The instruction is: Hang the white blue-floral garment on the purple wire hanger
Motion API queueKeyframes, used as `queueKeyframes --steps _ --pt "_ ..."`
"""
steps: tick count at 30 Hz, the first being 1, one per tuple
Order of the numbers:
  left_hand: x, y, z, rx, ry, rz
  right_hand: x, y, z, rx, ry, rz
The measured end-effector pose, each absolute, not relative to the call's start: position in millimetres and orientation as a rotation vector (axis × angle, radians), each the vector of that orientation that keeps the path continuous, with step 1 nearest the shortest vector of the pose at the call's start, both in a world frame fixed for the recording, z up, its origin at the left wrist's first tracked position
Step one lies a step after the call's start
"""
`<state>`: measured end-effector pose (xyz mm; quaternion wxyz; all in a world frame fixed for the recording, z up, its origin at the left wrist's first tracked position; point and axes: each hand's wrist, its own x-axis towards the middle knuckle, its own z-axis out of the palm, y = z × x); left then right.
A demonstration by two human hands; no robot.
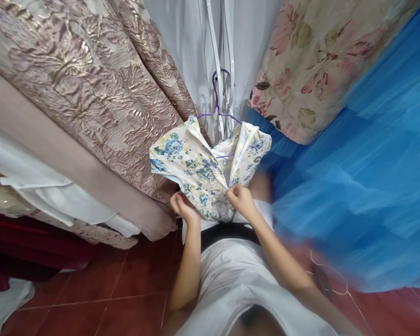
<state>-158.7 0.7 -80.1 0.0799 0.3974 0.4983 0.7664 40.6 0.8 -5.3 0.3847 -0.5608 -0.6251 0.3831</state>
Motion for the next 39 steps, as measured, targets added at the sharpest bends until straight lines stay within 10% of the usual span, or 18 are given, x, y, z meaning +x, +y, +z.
queueKeyframes --steps 18,39 --pt "-85.3 -15.6 -74.4 1.769 1.457 1.696 41.7 -3.8 -12.3 -1.081 -1.310 1.571" --pt "-73.1 -19.4 -67.7 1.951 1.249 1.206 17.9 67.3 136.7 -0.735 -1.227 1.061"
